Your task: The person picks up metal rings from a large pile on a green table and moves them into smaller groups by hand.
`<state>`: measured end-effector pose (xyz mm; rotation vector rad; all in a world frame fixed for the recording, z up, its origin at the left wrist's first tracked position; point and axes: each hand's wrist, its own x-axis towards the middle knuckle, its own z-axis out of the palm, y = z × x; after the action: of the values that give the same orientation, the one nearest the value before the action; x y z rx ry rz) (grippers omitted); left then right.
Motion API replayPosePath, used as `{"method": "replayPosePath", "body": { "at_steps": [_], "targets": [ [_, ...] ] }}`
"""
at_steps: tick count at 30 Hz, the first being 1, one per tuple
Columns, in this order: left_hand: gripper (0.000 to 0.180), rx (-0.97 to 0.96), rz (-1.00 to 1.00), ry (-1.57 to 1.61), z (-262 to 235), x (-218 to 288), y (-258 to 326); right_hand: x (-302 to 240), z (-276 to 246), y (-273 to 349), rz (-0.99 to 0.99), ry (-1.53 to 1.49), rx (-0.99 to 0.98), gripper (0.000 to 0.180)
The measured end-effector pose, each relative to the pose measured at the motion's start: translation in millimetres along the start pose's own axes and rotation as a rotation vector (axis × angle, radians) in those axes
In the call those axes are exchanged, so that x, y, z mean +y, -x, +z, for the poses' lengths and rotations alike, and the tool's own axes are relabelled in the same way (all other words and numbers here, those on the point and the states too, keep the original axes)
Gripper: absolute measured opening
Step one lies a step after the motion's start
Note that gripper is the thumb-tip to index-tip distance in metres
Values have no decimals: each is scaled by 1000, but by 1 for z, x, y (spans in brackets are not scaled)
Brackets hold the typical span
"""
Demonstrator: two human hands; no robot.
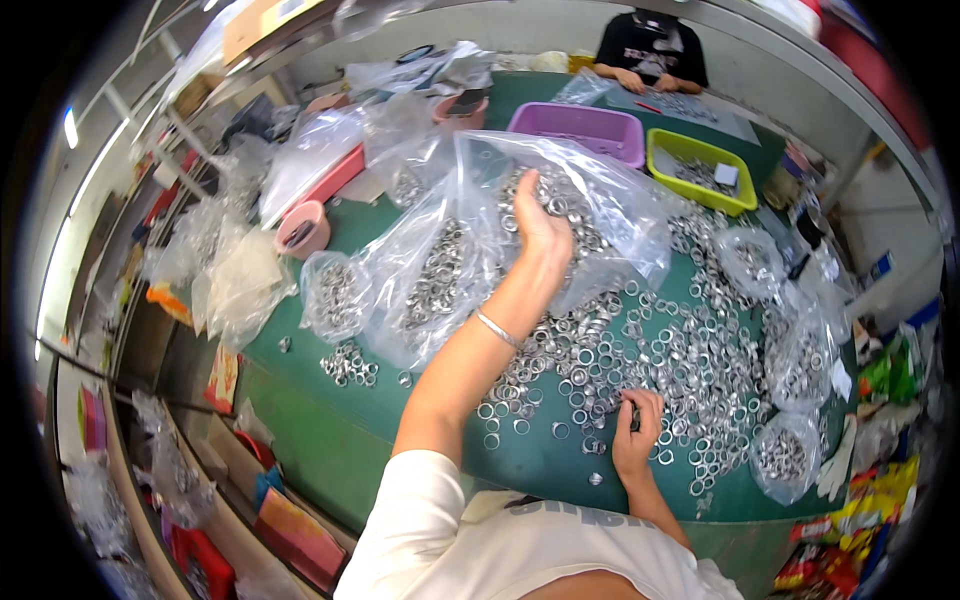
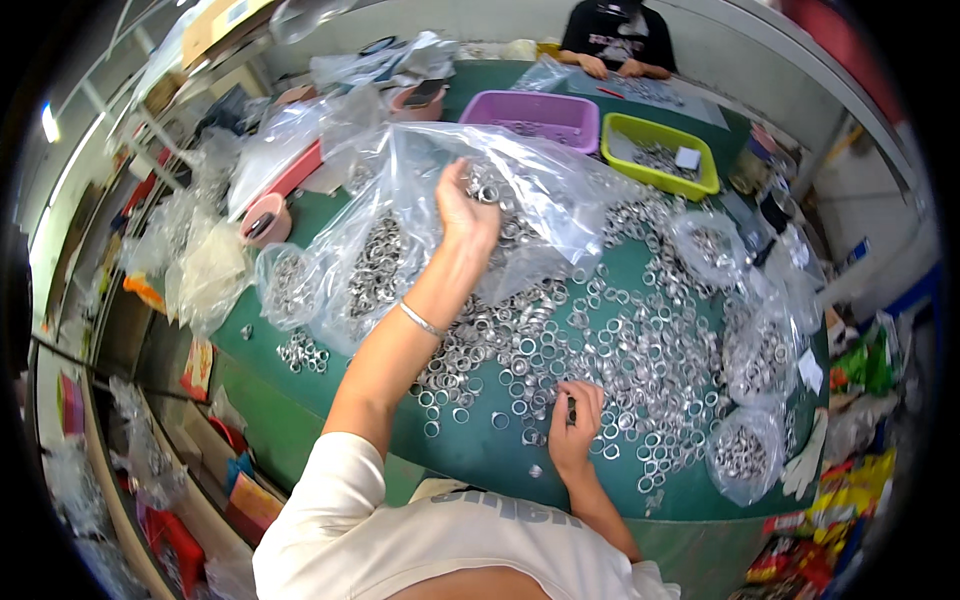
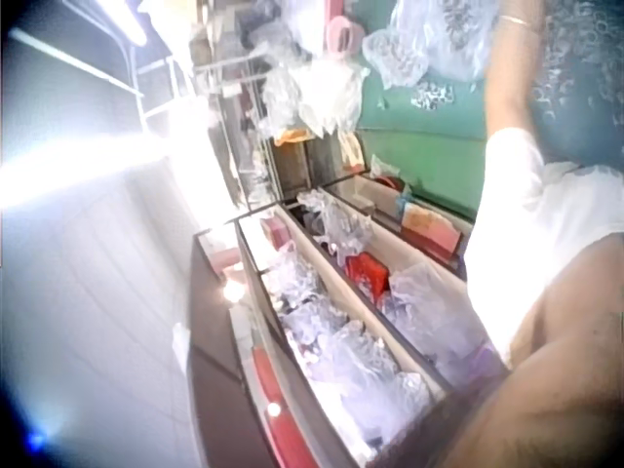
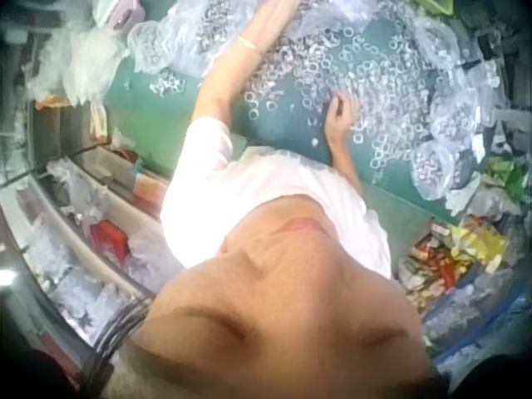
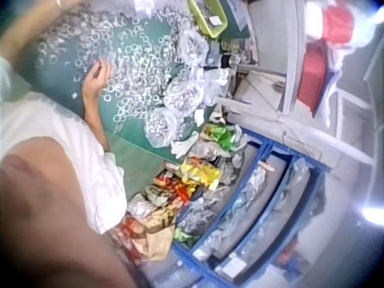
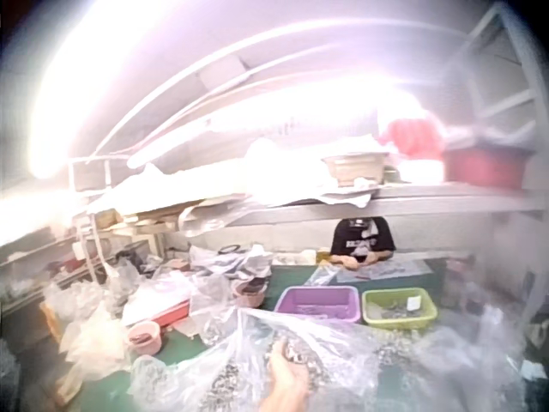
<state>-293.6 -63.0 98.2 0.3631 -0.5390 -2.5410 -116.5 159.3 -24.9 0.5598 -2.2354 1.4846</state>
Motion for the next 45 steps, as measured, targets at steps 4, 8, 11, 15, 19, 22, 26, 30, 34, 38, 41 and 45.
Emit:
{"method": "replayPosePath", "body": {
  "at_steps": [4, 8, 11, 15, 19, 22, 26, 30, 34, 38, 41, 45],
  "targets": [
    [62, -89, 87, -353, 0, 2, 10, 5, -2, -2, -12, 0, 29, 10],
    [49, -233, 159, -558, -9, 5, 52, 9, -16, -8, 0, 48, 28, 11],
    [35, -381, 456, -796, -42, 6, 94, 8, -45, -12, 30, 188, 14, 13],
    [23, -772, 309, -1262, -101, 8, 133, 36, -89, -12, 21, 500, -20, 34],
    [42, -922, 485, -2019, -138, -4, 144, 58, -101, -8, 102, 774, -115, 59],
    [59, -813, 596, -2309, -156, -20, 143, 63, -81, -11, 117, 836, -145, 66],
    [47, -884, 620, -2280, -154, -28, 157, 48, -63, -13, 68, 802, -270, 65],
    [49, -966, 596, -2181, -149, -26, 177, 25, -49, -8, -13, 695, -378, 60],
    [44, -1140, 452, -2032, -153, -13, 198, 4, -48, -1, -34, 644, -522, 60],
    [43, -910, 337, -1757, -158, 7, 190, -15, -45, 3, -45, 509, -588, 60],
    [50, -715, 611, -2125, -146, 3, 164, -20, -33, 6, -123, 445, -680, 59],
    [52, -921, 500, -2126, -166, -5, 171, -1, -29, 9, -197, 499, -716, 49]
  ]
}}
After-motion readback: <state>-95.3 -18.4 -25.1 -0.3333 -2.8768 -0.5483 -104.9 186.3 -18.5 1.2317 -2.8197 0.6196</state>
